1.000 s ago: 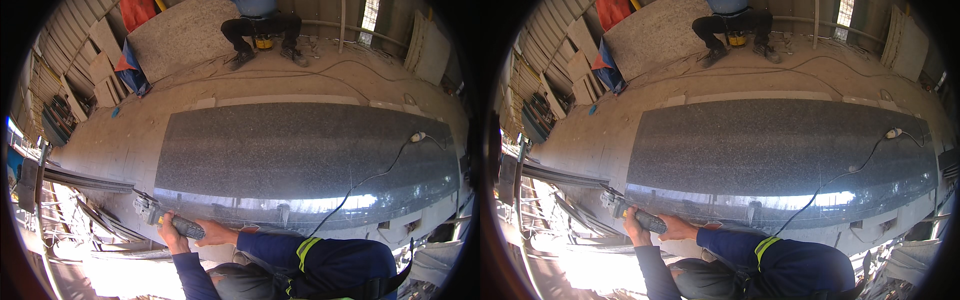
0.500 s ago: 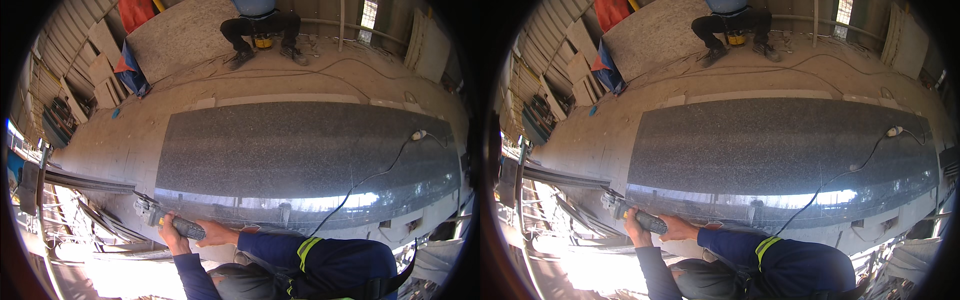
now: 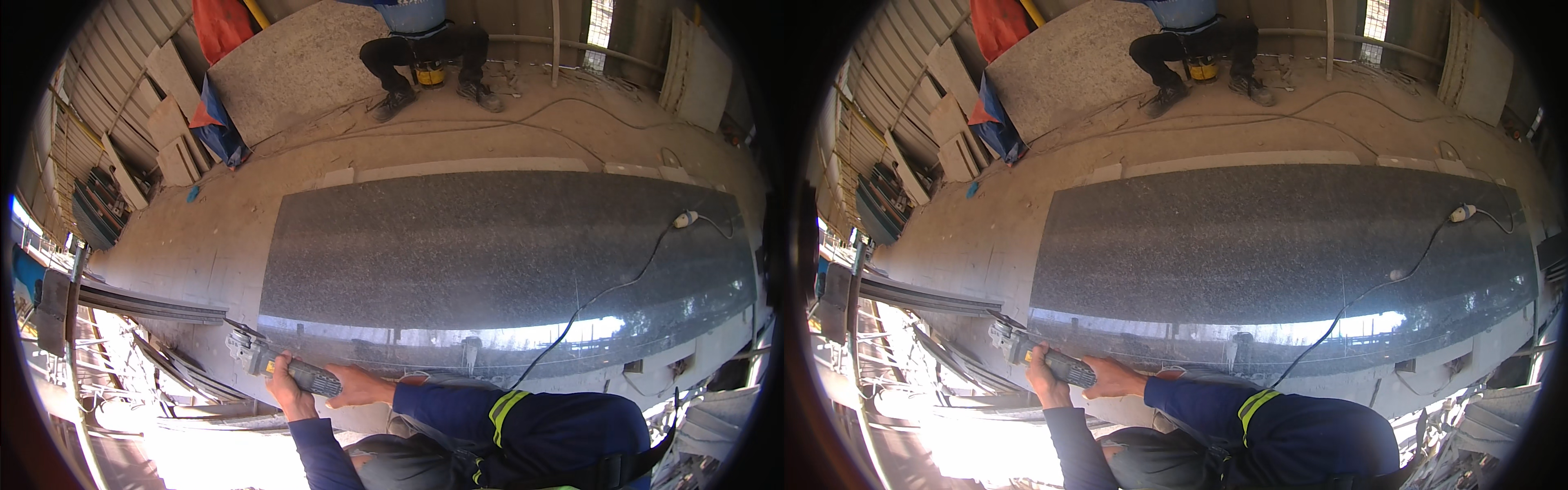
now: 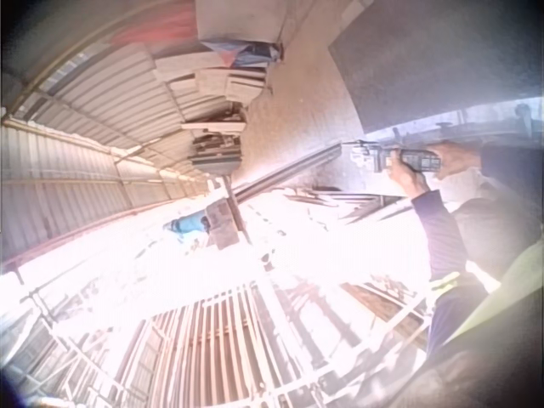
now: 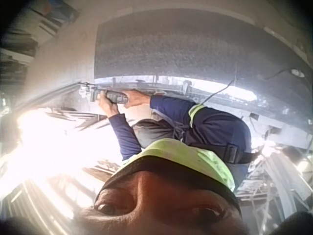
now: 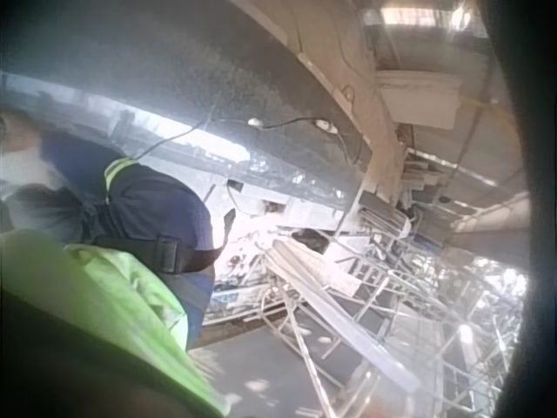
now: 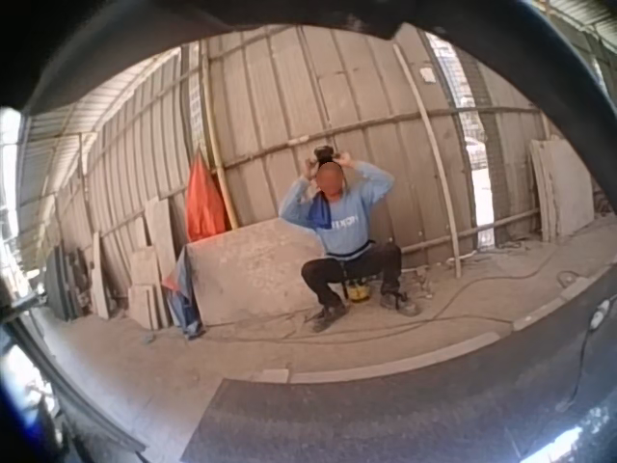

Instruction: The person uses an angle grinder to smooth a large, dark, curved surface. They move the tool back and forth along the surface while another person sits nearby observing.

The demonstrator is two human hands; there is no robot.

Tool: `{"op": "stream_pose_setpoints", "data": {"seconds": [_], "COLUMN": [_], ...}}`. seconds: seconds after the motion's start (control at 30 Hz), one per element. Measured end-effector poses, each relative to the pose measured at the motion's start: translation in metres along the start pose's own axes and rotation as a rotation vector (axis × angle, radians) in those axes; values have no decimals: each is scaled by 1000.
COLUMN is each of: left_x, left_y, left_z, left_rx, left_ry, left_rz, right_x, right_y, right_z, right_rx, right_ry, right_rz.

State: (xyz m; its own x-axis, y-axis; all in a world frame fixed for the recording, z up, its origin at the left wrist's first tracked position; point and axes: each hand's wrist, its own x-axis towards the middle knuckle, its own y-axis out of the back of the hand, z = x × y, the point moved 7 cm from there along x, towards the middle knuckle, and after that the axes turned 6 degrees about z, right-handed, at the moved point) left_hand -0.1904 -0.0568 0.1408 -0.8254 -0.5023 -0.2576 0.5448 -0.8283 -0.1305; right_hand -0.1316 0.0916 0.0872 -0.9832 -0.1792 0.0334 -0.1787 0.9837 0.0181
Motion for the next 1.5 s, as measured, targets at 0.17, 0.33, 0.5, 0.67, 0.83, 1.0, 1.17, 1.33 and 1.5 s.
{"op": "stream_pose_setpoints", "data": {"seconds": [0.17,0.33,0.5,0.67,0.83,1.0,1.17,1.33,1.5], "left_x": [2,0,2,1,-1,-2,-3,0,-1], "left_y": [3,3,4,6,6,6,6,8,10], "left_z": [0,0,1,0,1,2,3,3,3], "left_rx": [7,9,7,16,11,10,5,6,-6], "left_ry": [9,9,-9,14,14,2,-6,-6,-12], "left_rz": [3,10,10,21,16,8,5,5,9], "right_x": [0,0,1,0,0,0,0,1,-1], "right_y": [-2,-3,-6,-6,-6,-6,-8,-9,-6], "right_z": [0,3,7,7,3,2,5,4,0], "right_rx": [8,11,3,8,15,24,21,1,-5], "right_ry": [-17,-13,-21,-11,-28,-17,-16,-41,3], "right_rz": [-22,-14,-21,-17,-39,-34,-32,-59,-16]}}
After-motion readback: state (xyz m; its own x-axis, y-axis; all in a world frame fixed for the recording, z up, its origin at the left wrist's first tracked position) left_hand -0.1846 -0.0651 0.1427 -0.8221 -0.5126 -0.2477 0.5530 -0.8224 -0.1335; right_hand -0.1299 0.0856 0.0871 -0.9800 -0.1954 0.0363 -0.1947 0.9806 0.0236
